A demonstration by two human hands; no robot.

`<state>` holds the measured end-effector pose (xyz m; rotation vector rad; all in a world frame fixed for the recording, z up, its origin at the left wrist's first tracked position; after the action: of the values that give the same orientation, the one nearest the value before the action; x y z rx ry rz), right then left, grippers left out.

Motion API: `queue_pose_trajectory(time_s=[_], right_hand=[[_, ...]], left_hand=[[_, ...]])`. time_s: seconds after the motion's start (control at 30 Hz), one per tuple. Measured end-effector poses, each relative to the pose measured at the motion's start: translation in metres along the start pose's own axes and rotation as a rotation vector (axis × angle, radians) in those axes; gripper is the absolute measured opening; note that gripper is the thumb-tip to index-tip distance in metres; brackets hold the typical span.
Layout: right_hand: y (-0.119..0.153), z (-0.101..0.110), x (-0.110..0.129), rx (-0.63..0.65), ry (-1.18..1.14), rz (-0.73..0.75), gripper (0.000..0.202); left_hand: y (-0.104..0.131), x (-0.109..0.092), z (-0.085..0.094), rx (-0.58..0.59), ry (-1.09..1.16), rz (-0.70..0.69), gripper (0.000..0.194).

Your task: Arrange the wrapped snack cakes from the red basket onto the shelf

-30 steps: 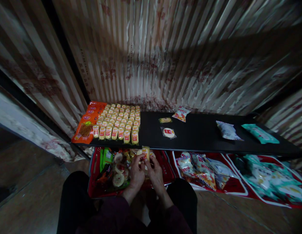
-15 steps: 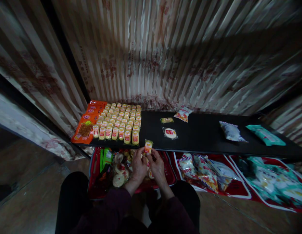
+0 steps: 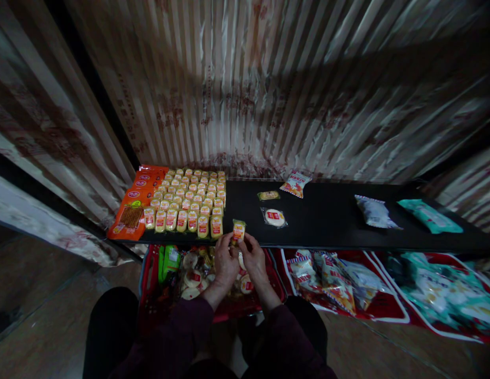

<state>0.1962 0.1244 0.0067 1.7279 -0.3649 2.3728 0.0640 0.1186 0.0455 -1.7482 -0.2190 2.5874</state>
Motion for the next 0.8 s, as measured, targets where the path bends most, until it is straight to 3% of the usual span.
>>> queue_pose_trajectory(time_s=[0.37,0.8], right_hand=[[-0.030,0.000,0.011,0.034,-0.010,0.037,0.042],[-0.065,-0.004,0.002,0.036,-0.004,0.027,0.041]], left_hand=[[-0.025,-0.012,-0.010,0.005,-0.005,-0.005,0.041],[-0.052,-0.015,-0.022,0.034,-0.008,0.095,0.039]])
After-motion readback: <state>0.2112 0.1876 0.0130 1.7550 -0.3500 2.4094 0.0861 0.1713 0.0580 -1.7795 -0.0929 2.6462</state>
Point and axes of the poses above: each hand's wrist, its own y-axis away from the middle knuckle, its own z-axis out of the back of the hand, x = y × z, the point moved 7 cm from there along -y, towards the middle knuckle, and after that the axes turned 4 degrees about x, right-handed, at the moved point
